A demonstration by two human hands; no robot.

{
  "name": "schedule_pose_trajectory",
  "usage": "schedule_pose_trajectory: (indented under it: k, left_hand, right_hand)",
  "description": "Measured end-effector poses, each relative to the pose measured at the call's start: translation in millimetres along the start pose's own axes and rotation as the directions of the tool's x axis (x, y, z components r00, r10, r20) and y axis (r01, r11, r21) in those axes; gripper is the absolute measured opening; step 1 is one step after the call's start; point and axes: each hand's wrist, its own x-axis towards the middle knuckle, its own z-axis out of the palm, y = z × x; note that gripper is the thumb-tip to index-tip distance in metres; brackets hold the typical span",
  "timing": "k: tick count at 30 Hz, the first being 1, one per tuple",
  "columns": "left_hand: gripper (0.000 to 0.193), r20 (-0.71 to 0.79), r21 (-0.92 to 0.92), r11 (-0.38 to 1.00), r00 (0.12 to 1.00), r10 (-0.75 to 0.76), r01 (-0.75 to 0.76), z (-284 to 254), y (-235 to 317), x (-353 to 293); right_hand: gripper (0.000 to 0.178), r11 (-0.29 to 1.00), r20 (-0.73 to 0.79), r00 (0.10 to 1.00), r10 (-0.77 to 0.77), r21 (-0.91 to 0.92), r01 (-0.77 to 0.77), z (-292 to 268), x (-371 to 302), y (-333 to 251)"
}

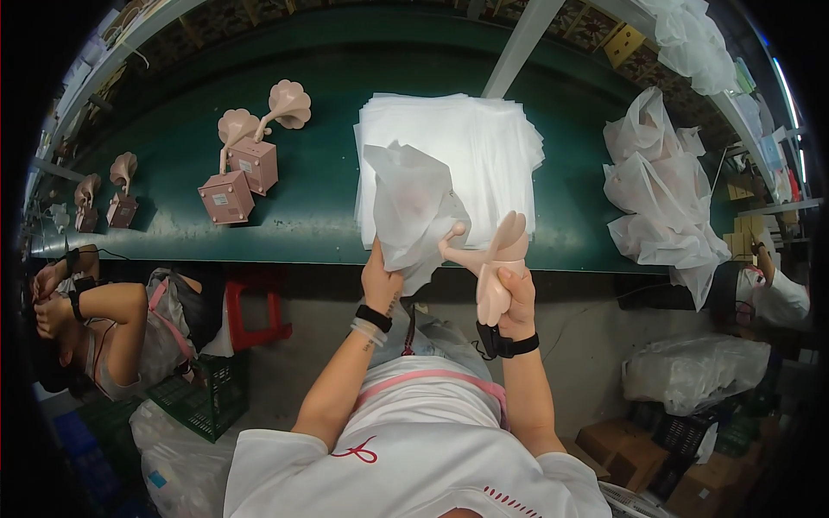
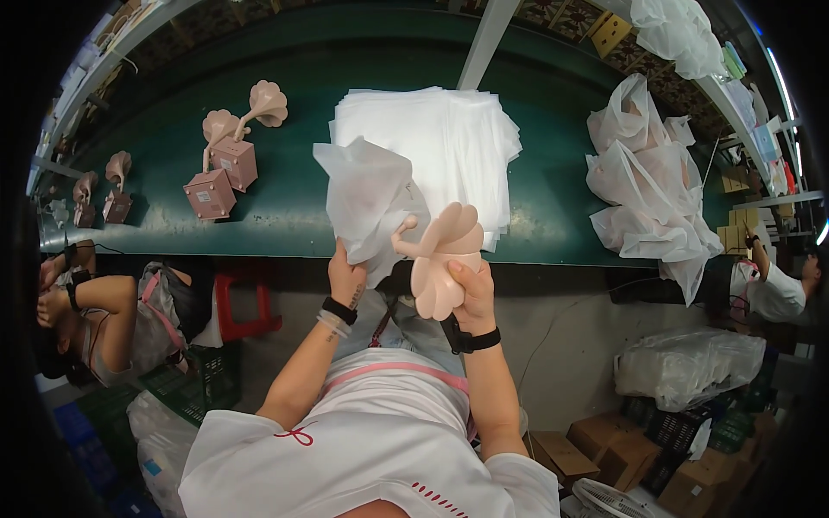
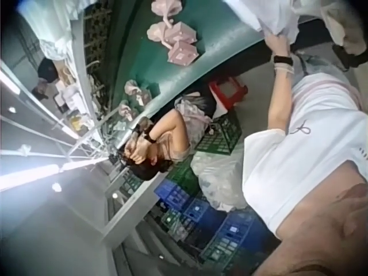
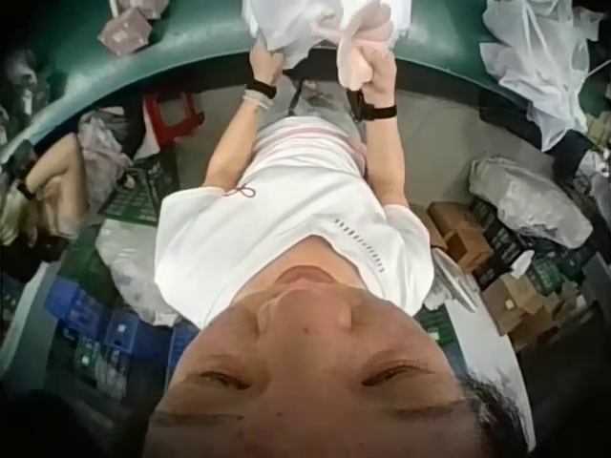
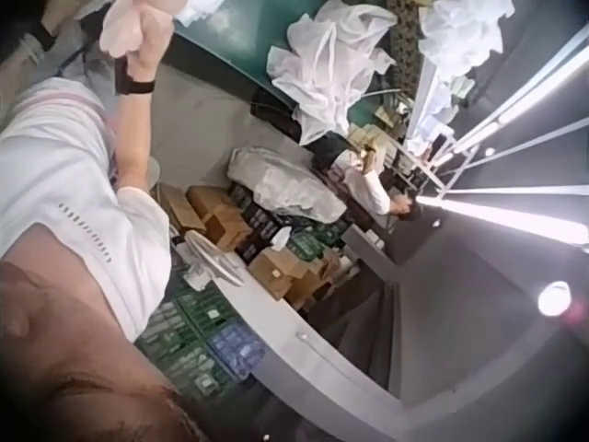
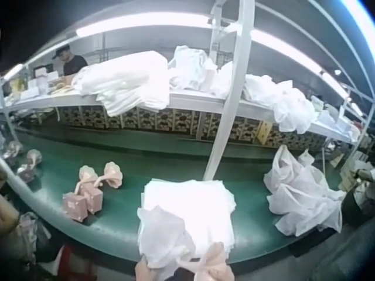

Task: The person packages gramophone-shaped music boxes by hand, picking up a music box, sliding it into a plastic bag, and placing the bagged item onto a pile.

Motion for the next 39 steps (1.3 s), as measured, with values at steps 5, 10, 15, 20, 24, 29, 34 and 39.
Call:
schedule_pose_trajectory:
  k: [5, 10, 15, 20, 24, 29, 34, 39]
  left_hand:
    - [0.046, 0.188, -0.527, 0.845, 0.982, 0.017, 0.086, 42.9, -37.5, 55.3]
    - [0.036, 0.456, -0.303, 0.927, 0.821, 0.344, -0.220, 53.9, -25.9, 62.7]
    - [0.031, 0.870, -0.493, -0.008, 0.493, 0.022, 0.870, 81.8, -43.5, 35.2]
    - [0.023, 0.718, -0.277, 0.543, 0.547, -0.431, 0.792, 66.6, -6.7, -4.2]
    - [0.020, 0.628, -0.309, 0.582, 0.620, -0.470, 0.753, 67.9, -16.6, -2.2]
    - [0.032, 0.788, -0.194, 0.727, 0.546, -0.284, 0.659, 51.1, -18.7, 15.3]
    - [0.029, 0.819, -0.032, 0.741, 0.442, -0.366, 0.671, 49.4, -5.5, 23.8]
    - [0.035, 0.494, -0.074, 0.852, 0.761, -0.420, 0.518, 33.3, -0.2, 13.2]
  right_hand:
    - [0.035, 0.958, 0.198, 0.980, 0.031, 0.274, -0.086, -14.2, 3.1, 8.4]
    - [0.036, 0.987, 0.241, 0.970, -0.020, -0.151, 0.058, -0.9, 7.4, -13.3]
    - [0.042, 0.559, 0.311, 0.926, 0.212, -0.816, 0.146, -12.5, 59.2, -37.9]
    - [0.046, 0.297, 0.249, 0.968, 0.001, -0.925, 0.238, -11.1, 88.3, -35.6]
    - [0.044, 0.047, 0.224, 0.973, 0.052, -0.974, 0.222, 26.4, 105.1, -47.4]
    - [0.039, -0.118, 0.256, 0.895, 0.365, -0.941, 0.317, 57.1, 165.6, -62.0]
    - [0.035, -0.243, 0.040, 0.917, 0.396, -0.959, 0.147, 62.0, 281.1, -58.2]
    - [0.024, 0.517, -0.334, 0.942, 0.036, -0.801, -0.303, -24.3, 282.7, -30.8]
